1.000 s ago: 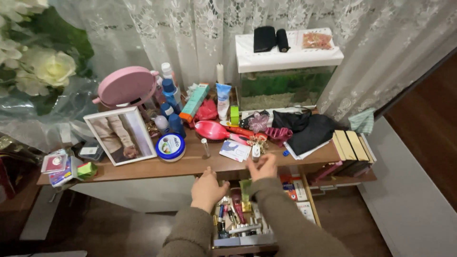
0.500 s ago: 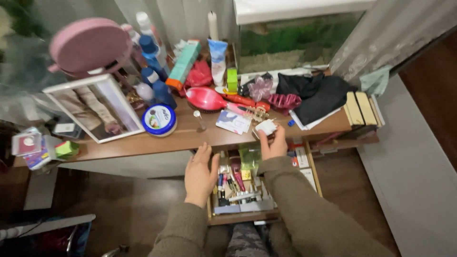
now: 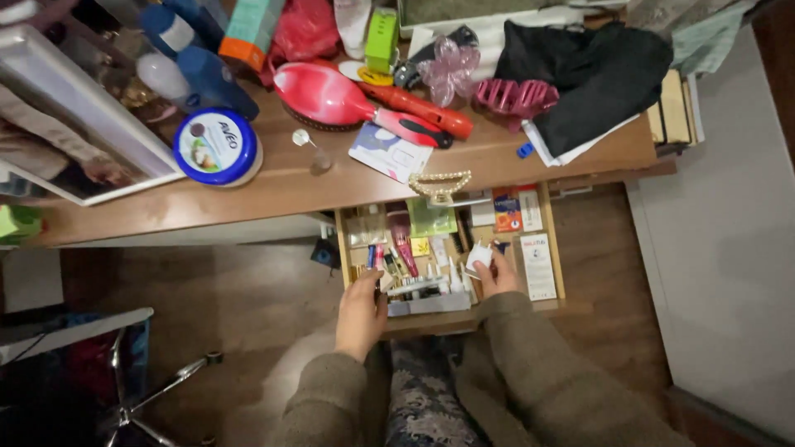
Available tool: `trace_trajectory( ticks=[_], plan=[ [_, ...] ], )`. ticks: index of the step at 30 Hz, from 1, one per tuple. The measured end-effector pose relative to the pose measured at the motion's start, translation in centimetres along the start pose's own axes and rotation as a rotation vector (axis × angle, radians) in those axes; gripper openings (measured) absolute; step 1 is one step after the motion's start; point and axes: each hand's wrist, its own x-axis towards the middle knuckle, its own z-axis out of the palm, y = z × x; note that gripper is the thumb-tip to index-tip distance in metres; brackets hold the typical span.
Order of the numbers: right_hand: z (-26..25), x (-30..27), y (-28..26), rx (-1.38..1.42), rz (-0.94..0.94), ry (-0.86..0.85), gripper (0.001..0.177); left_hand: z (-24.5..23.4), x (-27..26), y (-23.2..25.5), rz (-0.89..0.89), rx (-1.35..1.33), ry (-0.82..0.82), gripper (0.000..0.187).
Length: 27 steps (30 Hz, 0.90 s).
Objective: The person organizes a cluttered dresser drawer by picking up various cosmetic and personal care items from the drawer and the dresser surface, then placing them back into the drawer. Items handled include small boxes, tubes, and a hairbrush.
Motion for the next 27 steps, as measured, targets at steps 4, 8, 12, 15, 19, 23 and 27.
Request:
trace_trajectory(
  ticks=[4, 8, 12, 15, 19, 23, 27],
  plan=[
    [6.0, 1.8, 7.6, -0.051, 0.104, -0.056, 0.052, 1.2, 1.4, 2.0, -0.344, -0.224, -0.32, 0.058],
    [11.6, 6.1, 10.5, 0.412, 0.466, -0.118, 0.06, 0.1, 5.9, 6.1, -0.843, -1.645, -0.273, 0.08],
    [4.6, 2.5, -8.0, 1.263, 0.733, -0.069, 0.056, -1.8, 10.1, 10.1, -0.739, -2.035, -0.432, 0.082],
    [5.7, 4.6, -7.7, 1.258, 0.67, -0.096, 0.06, 2.6, 11.7, 8.2, -0.703, -1.897, -0.34, 0.074],
    [5.6, 6.0, -5.0, 1.274, 0.563, -0.173, 0.038, 3.0, 12.8, 8.0, -0.67, -1.692, -0.457, 0.073],
    [4.9, 4.9, 0.0, 0.917, 0.57, -0.073, 0.058, 4.2, 11.7, 4.1, -0.838, -1.419, -0.38, 0.082],
    [-0.8, 0.0, -2.9, 0.326, 0.541, -0.191, 0.069, 5.6, 9.7, 0.0, -0.918, -1.21, -0.328, 0.071]
  ],
)
